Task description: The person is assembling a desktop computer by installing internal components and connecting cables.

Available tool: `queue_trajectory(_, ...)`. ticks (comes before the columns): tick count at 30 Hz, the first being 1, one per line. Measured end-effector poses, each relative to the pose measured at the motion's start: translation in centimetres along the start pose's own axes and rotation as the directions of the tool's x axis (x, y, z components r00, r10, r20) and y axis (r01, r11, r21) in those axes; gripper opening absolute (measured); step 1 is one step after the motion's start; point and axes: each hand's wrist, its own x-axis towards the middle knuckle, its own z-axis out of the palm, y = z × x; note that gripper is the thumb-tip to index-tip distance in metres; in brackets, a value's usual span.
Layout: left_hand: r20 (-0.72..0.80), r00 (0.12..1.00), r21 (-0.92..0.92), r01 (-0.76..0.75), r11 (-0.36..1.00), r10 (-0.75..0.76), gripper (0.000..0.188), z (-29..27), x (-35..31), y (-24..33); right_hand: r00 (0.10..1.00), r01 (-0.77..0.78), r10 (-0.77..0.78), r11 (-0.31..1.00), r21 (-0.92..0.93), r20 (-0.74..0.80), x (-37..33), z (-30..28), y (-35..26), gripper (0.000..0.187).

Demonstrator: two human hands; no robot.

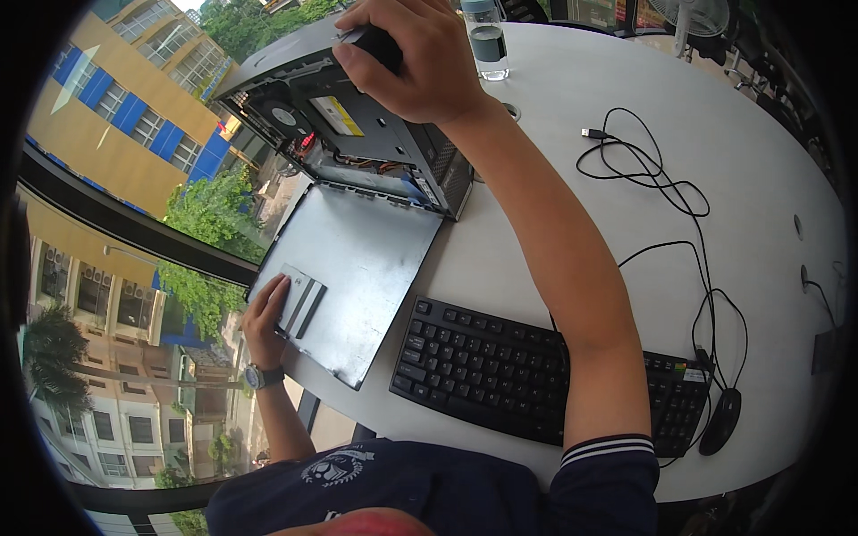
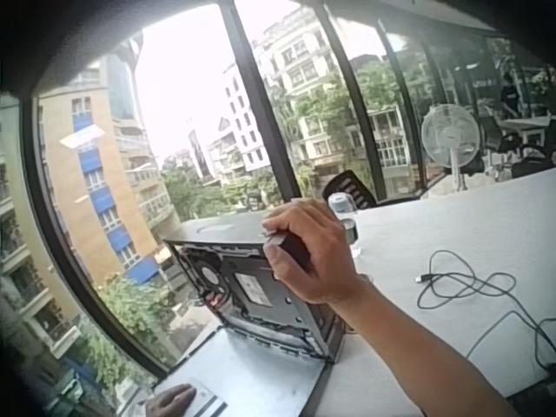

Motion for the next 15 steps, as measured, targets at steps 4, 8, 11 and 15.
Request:
queue_trajectory(4,0.088,0.994,-0.072,0.072,0.995,-0.065,0.059,-0.2,-0.5,-0.1,0.999,0.031,-0.030,0.999,-0.028,0.019,0.0,-0.1,0.2,0.029)
queue_trajectory(8,0.213,0.977,-0.150,0.055,0.987,-0.022,0.084,-0.6,-0.5,-1.1,0.999,0.028,-0.028,1.000,-0.008,0.020,0.0,0.0,0.1,0.029)
queue_trajectory(11,0.330,0.942,-0.190,0.136,0.972,-0.067,0.086,-1.0,-0.5,-1.9,0.999,-0.002,0.002,1.000,0.012,0.034,-0.1,-0.2,0.0,0.030)
queue_trajectory(15,0.330,0.944,-0.189,0.043,0.981,0.022,0.097,-0.8,-0.5,-2.7,0.994,-0.022,0.025,0.999,-0.032,0.107,-0.4,-0.6,0.1,0.028)
